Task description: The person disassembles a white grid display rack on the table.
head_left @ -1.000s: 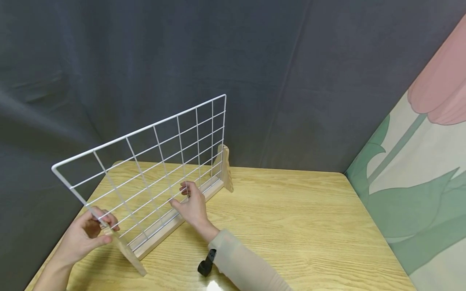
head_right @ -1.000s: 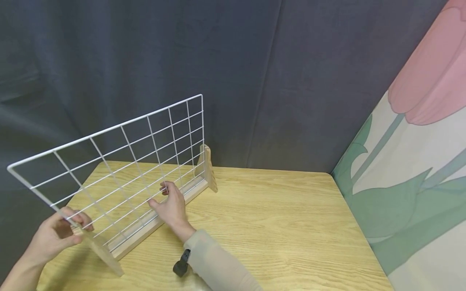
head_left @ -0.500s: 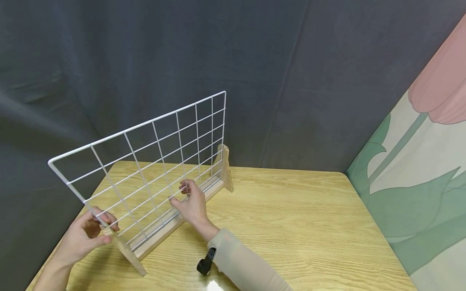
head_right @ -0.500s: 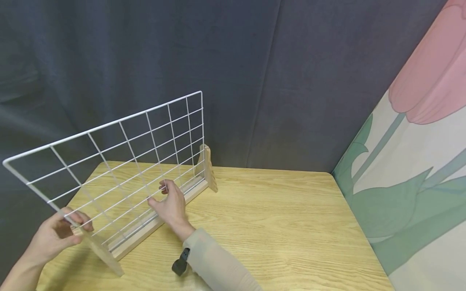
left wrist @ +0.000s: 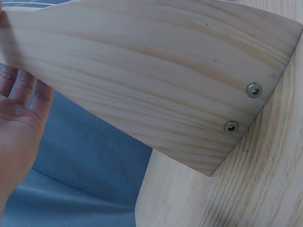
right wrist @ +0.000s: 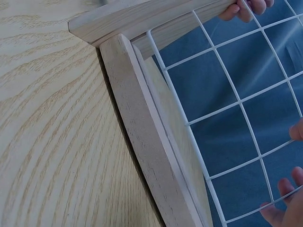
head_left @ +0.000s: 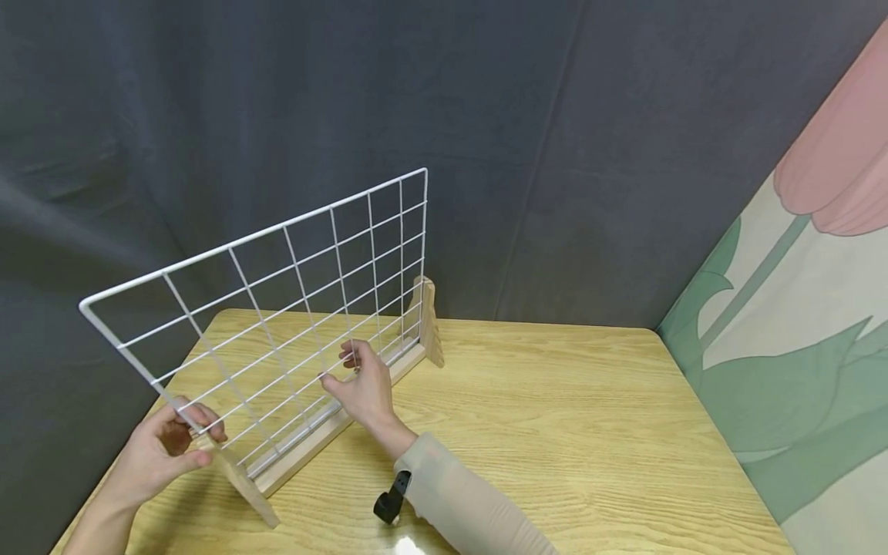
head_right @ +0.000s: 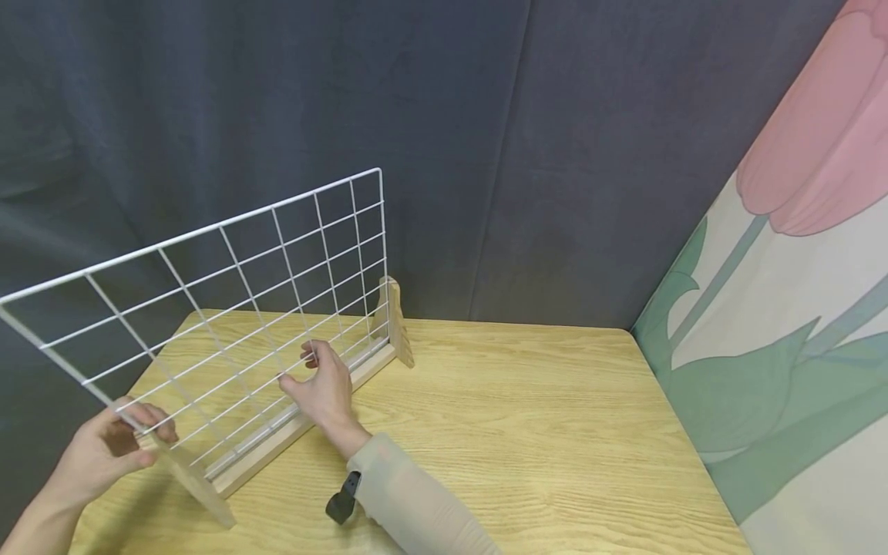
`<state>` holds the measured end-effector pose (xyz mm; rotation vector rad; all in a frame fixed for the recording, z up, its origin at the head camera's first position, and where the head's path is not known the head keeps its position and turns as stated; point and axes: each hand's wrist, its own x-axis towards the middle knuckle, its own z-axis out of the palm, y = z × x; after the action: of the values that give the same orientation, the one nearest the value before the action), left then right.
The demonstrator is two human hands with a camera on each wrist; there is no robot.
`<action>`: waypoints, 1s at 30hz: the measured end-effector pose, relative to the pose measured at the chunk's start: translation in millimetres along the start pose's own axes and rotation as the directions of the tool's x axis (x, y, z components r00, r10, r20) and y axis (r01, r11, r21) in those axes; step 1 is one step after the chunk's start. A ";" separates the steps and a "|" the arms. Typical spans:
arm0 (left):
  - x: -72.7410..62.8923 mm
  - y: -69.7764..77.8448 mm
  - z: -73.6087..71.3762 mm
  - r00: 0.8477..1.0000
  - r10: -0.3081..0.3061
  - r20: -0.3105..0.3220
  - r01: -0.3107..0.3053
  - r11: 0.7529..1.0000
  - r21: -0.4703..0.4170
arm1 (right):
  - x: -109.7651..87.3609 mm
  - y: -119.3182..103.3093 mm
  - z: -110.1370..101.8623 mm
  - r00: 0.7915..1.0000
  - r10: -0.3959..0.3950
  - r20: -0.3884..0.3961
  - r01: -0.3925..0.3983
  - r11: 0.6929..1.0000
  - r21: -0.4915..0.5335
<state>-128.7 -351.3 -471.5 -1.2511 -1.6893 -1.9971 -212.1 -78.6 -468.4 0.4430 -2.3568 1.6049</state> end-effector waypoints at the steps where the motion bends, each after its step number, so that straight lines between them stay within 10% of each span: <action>1: -0.3 -0.3 -0.1 1.000 -0.002 0.002 0.002 1.000 -0.002 | 0.0 -0.2 0.0 1.000 0.001 -0.001 -0.001 1.000 0.000; 30: -5.3 -8.8 -3.1 1.000 0.019 0.001 -0.019 1.000 0.013 | 6.9 -11.7 -5.5 1.000 0.005 0.001 -0.005 1.000 -0.003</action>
<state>-132.6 -353.1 -481.3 -1.2594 -1.6824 -1.9715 -213.7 -78.2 -453.8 0.4374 -2.3629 1.6038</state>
